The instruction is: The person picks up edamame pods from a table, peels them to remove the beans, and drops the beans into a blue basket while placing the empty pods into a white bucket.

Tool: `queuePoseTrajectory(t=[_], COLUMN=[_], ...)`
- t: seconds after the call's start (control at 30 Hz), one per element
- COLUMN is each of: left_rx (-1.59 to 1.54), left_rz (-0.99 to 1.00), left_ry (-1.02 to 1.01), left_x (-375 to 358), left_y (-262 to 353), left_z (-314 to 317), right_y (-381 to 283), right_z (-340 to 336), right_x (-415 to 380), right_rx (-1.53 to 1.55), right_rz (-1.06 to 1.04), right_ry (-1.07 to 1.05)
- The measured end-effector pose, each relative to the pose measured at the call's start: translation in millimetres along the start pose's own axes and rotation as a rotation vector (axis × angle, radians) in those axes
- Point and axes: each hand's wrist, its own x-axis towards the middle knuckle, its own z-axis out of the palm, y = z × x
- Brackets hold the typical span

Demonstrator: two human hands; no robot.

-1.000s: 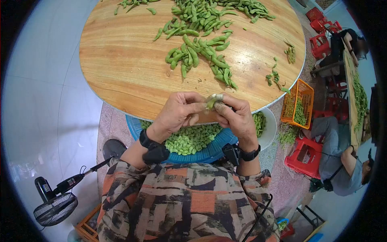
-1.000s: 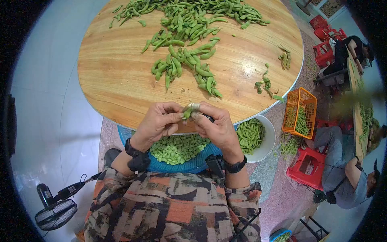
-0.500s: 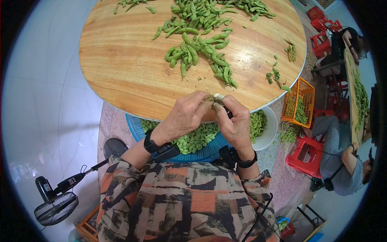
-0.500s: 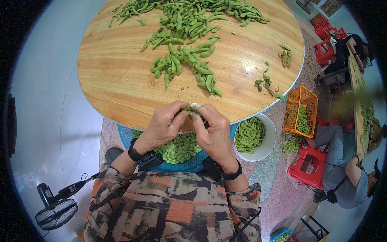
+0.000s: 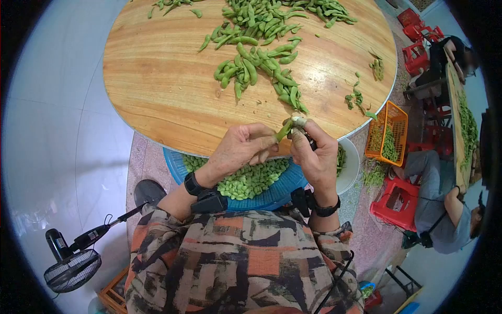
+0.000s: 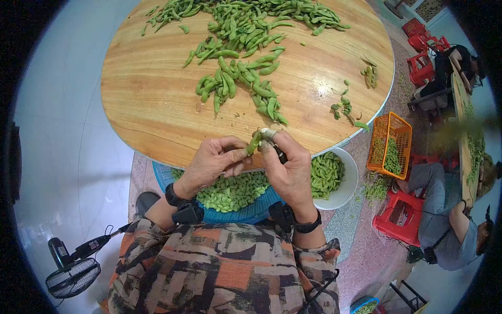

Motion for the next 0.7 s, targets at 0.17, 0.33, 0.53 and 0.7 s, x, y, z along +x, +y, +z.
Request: queuePoseTrajectory(t=[0.17, 0.33, 0.53, 0.7], left_rx=[-0.077, 0.264, -0.309, -0.646], left_rz=[0.022, 0.161, 0.011, -0.033], left_ry=[0.101, 0.23, 0.002, -0.136], left_x=[-1.9, -4.4, -4.5, -2.8], left_y=[0.4, 0.4, -10.8, -26.9], left_z=[0.9, 8.2, -1.7, 6.9], right_y=[0.0, 7.5, 12.1, 15.8], right_z=[-6.4, 1.2, -4.2, -8.3], right_x=[5.3, 3.3, 5.7, 5.2], right_rx=[0.478, 0.46, 0.513, 0.609], right_rz=[0.265, 0.286, 0.296, 0.323], right_ry=[-0.145, -0.22, -0.313, -0.324])
